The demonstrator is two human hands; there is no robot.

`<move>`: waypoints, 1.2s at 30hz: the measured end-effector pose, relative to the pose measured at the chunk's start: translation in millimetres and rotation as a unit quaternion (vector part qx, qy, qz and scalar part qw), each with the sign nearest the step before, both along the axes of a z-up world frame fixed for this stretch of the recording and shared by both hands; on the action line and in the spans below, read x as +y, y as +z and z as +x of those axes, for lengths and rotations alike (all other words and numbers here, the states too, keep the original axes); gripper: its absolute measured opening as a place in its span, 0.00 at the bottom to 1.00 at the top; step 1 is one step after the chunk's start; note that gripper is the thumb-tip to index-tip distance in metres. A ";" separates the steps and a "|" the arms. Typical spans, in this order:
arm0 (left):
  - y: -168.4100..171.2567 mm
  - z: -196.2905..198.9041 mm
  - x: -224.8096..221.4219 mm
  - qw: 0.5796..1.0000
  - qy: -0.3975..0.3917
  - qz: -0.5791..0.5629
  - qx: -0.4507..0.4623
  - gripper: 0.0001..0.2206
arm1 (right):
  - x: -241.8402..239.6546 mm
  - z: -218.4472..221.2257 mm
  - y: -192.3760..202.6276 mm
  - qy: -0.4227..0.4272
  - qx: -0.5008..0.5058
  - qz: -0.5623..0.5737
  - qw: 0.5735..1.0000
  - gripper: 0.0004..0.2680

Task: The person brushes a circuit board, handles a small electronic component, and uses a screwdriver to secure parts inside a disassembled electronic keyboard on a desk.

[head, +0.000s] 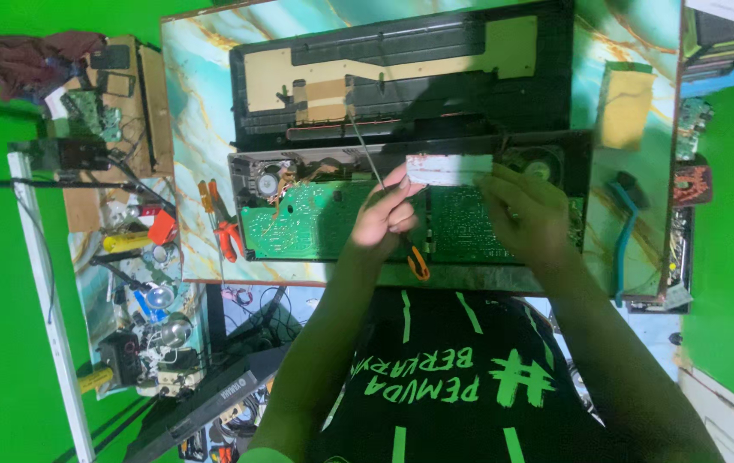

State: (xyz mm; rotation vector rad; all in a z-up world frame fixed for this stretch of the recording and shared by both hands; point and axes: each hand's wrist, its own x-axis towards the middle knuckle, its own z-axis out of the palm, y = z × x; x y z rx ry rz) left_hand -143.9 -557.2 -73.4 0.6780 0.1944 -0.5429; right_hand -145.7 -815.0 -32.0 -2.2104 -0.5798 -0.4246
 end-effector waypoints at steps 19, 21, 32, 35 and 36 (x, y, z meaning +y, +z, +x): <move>-39.7 11.7 -71.6 0.988 0.051 0.115 0.089 0.12 | -54.2 -10.7 -47.9 -0.244 0.078 0.051 0.965 0.03; -48.5 13.3 -83.1 0.988 0.039 0.104 0.104 0.13 | -71.1 -4.8 -67.1 -0.288 0.050 0.057 0.955 0.02; -75.0 11.4 -130.1 0.988 -0.037 0.090 0.119 0.17 | -141.2 6.3 -148.3 -0.413 0.165 -0.133 0.886 0.08; -81.7 11.9 -138.2 0.989 -0.055 0.084 0.110 0.16 | -143.7 -16.0 -138.8 -0.402 0.260 -0.180 0.859 0.10; -83.6 12.7 -141.0 0.987 -0.049 0.090 0.120 0.15 | -146.2 -19.2 -134.3 -0.380 0.236 -0.156 0.881 0.11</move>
